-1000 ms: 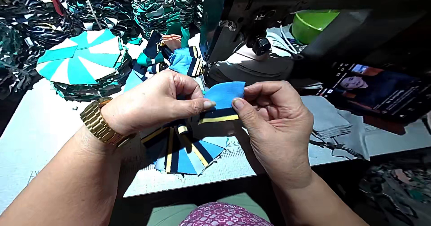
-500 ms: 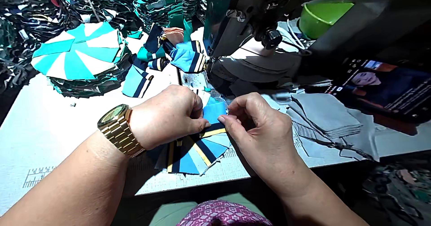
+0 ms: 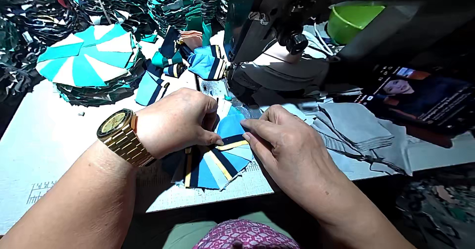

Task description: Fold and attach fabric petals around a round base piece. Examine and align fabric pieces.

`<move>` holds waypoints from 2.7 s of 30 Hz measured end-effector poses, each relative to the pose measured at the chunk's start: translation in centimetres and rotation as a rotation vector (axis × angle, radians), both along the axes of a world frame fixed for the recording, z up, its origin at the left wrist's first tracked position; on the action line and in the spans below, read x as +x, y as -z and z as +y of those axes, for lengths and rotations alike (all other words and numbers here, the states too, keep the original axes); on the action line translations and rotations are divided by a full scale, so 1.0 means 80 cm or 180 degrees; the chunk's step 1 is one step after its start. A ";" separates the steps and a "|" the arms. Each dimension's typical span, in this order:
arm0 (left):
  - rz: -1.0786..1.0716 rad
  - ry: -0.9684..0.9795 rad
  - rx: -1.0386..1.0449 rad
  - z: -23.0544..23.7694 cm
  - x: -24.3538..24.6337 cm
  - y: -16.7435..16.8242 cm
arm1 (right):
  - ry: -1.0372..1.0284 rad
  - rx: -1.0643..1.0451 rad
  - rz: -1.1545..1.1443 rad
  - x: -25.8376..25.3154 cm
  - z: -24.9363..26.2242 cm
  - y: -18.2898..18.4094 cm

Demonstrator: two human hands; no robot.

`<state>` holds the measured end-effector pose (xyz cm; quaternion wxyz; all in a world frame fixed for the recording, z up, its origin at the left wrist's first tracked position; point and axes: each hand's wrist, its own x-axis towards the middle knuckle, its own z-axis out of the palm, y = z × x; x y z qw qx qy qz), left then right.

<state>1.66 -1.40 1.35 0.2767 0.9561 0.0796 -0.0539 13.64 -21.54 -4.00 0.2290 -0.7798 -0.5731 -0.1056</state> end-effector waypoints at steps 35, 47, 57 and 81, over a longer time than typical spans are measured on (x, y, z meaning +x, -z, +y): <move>-0.2112 -0.1848 -0.2299 0.076 0.002 0.024 | -0.1161 -0.1185 0.0331 -0.032 0.065 -0.009; -0.1602 -0.1351 -0.1330 0.084 0.006 0.045 | -0.0981 -0.1028 0.0340 -0.031 0.060 -0.003; -0.1236 -0.0813 -0.0349 0.078 0.009 0.051 | -0.1027 0.0548 0.0805 0.001 -0.038 -0.027; -0.1201 -0.0972 0.0354 0.046 0.022 0.041 | 0.2708 0.0330 0.0220 0.237 -0.306 -0.014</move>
